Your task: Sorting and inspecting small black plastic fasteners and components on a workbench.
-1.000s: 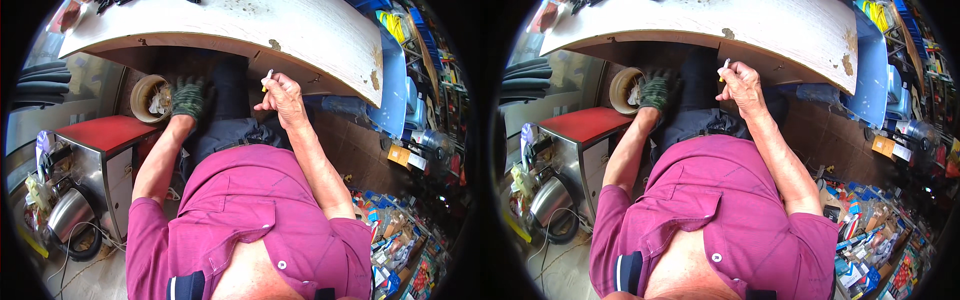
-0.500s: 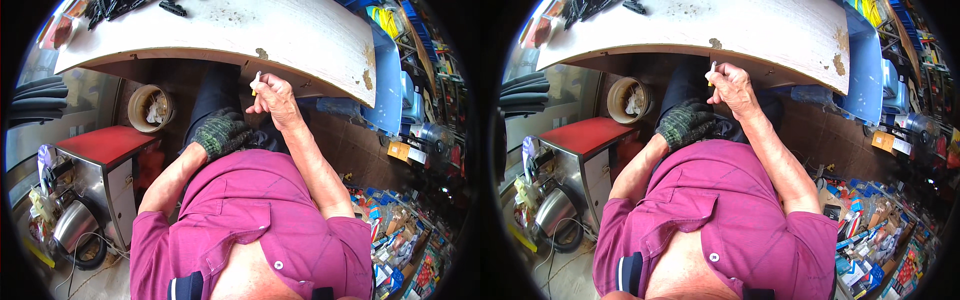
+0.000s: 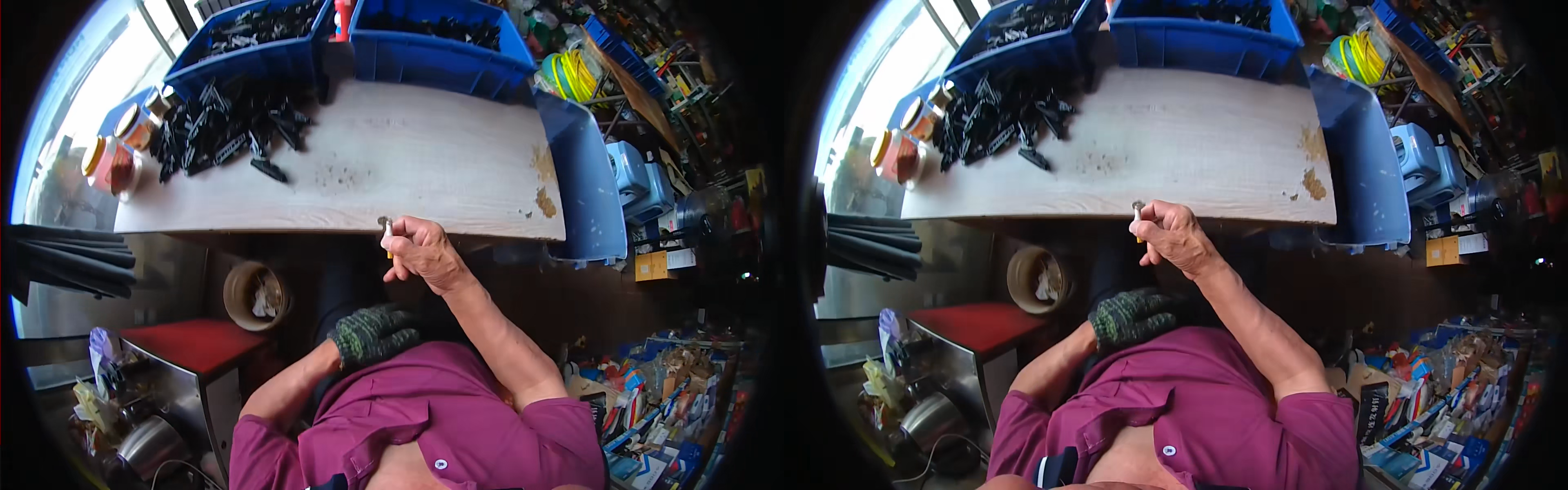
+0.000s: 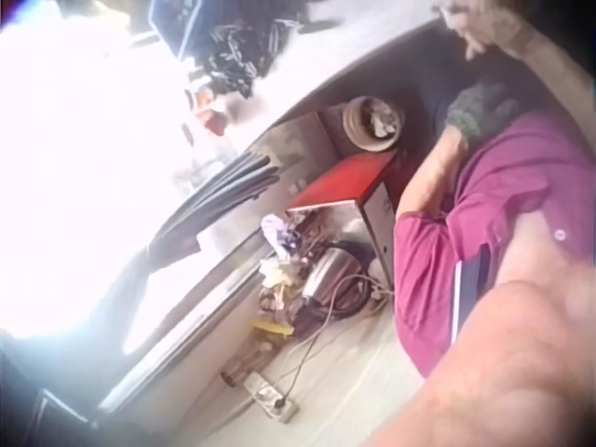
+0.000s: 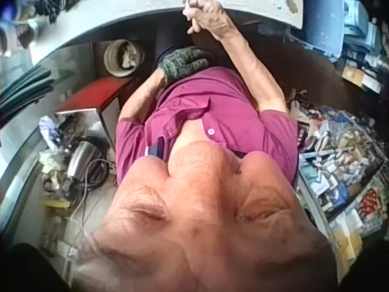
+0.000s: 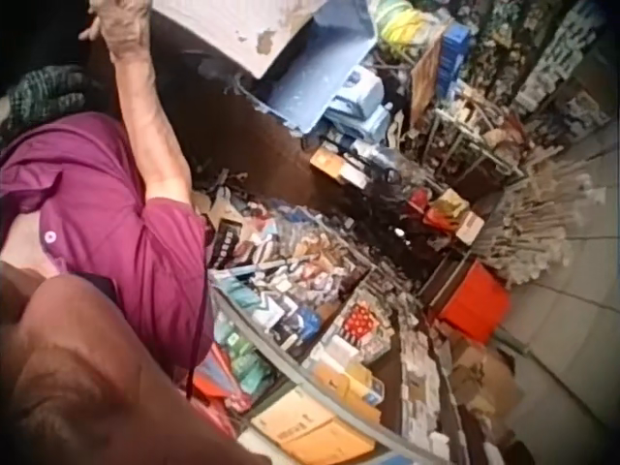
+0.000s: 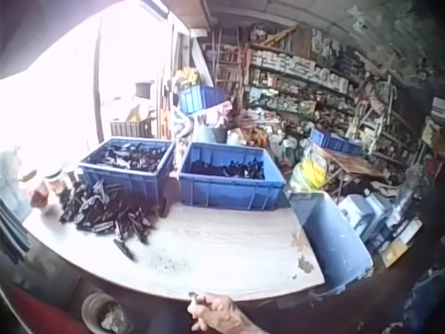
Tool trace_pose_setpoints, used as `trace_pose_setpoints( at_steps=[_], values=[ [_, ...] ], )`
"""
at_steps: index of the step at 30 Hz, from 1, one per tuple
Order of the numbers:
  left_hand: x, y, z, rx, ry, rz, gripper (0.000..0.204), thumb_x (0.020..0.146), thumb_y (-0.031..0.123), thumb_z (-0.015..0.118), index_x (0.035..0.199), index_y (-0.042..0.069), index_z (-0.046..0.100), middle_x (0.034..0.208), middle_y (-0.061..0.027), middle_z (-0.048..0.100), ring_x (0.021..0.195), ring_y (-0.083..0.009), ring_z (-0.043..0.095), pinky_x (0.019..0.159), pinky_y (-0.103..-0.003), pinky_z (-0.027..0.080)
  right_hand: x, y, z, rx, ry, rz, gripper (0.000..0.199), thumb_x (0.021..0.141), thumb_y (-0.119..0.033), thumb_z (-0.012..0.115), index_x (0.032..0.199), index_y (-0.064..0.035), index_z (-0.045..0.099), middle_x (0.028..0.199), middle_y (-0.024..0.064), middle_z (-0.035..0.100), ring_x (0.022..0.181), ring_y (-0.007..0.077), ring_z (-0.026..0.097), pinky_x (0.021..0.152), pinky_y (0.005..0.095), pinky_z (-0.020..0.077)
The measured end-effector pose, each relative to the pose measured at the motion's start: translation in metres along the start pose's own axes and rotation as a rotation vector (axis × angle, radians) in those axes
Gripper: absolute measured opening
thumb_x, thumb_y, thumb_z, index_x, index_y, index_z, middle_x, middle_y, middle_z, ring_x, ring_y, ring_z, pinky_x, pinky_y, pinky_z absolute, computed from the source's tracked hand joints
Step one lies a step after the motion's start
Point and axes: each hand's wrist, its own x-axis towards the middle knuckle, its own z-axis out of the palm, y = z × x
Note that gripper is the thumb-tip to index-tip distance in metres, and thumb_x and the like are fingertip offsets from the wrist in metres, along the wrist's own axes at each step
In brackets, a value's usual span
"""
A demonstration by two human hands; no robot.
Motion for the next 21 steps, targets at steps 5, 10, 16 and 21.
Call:
trace_pose_setpoints(
  at_steps=[5, 10, 16, 21],
  values=[
    [0.0, 0.044, -0.05, 0.026, 0.202, 0.233, 0.038, 0.093, 0.031, 0.063, 0.123, 0.008, 0.064, 0.117, -0.0192, 0.065, 0.11, -0.0382, 0.061, 0.095, -0.044, 0.05, 0.011, -0.032, -0.014, 0.061, 0.038, -0.122, 0.02, 0.09, -0.018, 0.068, 0.091, -0.0003, 0.058, 0.059, -0.0003, 0.05, 0.047, 0.0094, 0.054, 0.059, 0.0381, 0.0618],
    [-0.007, 0.072, -0.115, 0.163, 0.516, 0.27, 0.033, 0.087, 0.012, 0.067, 0.119, 0.002, 0.066, 0.113, -0.0182, 0.067, 0.109, -0.0344, 0.063, 0.096, -0.042, 0.049, 0.028, -0.065, -0.057, 0.092, 0.242, -0.316, 0.017, 0.091, -0.018, 0.063, 0.094, -0.0023, 0.058, 0.053, -0.0006, 0.045, 0.044, 0.0105, 0.05, 0.056, 0.0416, 0.0609],
    [0.002, 0.081, -0.181, 0.273, 0.83, 0.244, 0.033, 0.087, 0.005, 0.067, 0.12, 0.002, 0.066, 0.118, -0.0159, 0.067, 0.114, -0.0288, 0.062, 0.099, -0.037, 0.046, 0.051, -0.081, -0.128, 0.127, 0.522, -0.448, 0.013, 0.092, -0.022, 0.063, 0.092, -0.0093, 0.059, 0.048, -0.0018, 0.038, 0.043, 0.0127, 0.048, 0.057, 0.0473, 0.0606],
    [0.032, 0.09, -0.235, 0.532, 0.949, 0.313, 0.033, 0.085, 0.006, 0.069, 0.118, 0.005, 0.067, 0.119, -0.0146, 0.066, 0.111, -0.0296, 0.064, 0.089, -0.036, 0.052, 0.083, -0.099, -0.178, 0.221, 0.842, -0.501, 0.022, 0.09, -0.026, 0.066, 0.079, -0.0116, 0.053, 0.047, -0.0016, 0.036, 0.041, 0.0146, 0.047, 0.056, 0.0494, 0.0597]
  ],
)
